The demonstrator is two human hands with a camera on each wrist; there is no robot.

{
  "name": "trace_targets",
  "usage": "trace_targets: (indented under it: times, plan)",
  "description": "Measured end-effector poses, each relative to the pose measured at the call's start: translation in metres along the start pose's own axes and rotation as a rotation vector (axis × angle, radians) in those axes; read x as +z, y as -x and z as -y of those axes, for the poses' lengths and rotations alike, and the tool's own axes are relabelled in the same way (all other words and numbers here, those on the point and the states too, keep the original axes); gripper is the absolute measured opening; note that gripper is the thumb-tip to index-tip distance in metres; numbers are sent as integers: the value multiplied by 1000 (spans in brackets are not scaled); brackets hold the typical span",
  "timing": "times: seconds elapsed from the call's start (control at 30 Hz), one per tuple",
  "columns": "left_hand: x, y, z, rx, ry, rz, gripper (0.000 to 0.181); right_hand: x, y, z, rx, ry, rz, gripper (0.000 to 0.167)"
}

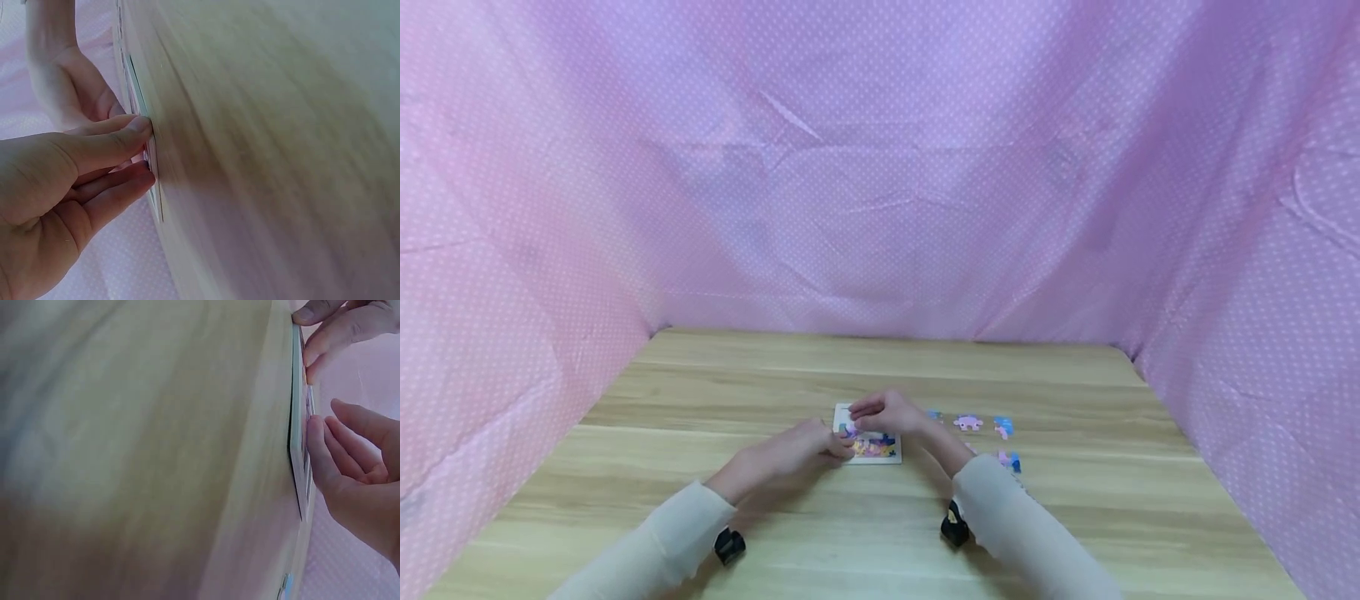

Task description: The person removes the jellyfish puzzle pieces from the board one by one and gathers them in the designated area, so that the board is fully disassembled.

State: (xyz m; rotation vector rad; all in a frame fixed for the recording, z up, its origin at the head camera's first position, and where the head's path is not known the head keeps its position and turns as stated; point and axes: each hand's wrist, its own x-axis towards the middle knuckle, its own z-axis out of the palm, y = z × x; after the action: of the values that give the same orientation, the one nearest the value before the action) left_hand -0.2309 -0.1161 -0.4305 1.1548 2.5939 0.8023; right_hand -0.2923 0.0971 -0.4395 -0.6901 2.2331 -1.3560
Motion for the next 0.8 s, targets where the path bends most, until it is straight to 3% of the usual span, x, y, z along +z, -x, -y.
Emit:
trace_targets:
  times: [0.23,0.3,0.47,0.67,0.8]
  plan:
    - [1,-1,0,42,-26,-19,44,8,-6,-2,22,5,-57,31]
    - [0,-2,1,52,-43,-16,38,6,-7,-1,10,4,-36,32]
    - [-3,2,3,9,-13,-20,27,4,-11,8,-2,55,21,33]
    - [-2,3,2,47,-51,-28,36,10,-13,15,-12,159,45,28]
    - [0,5,3,33,-24,-23,33,13,-13,15,33,141,38,28]
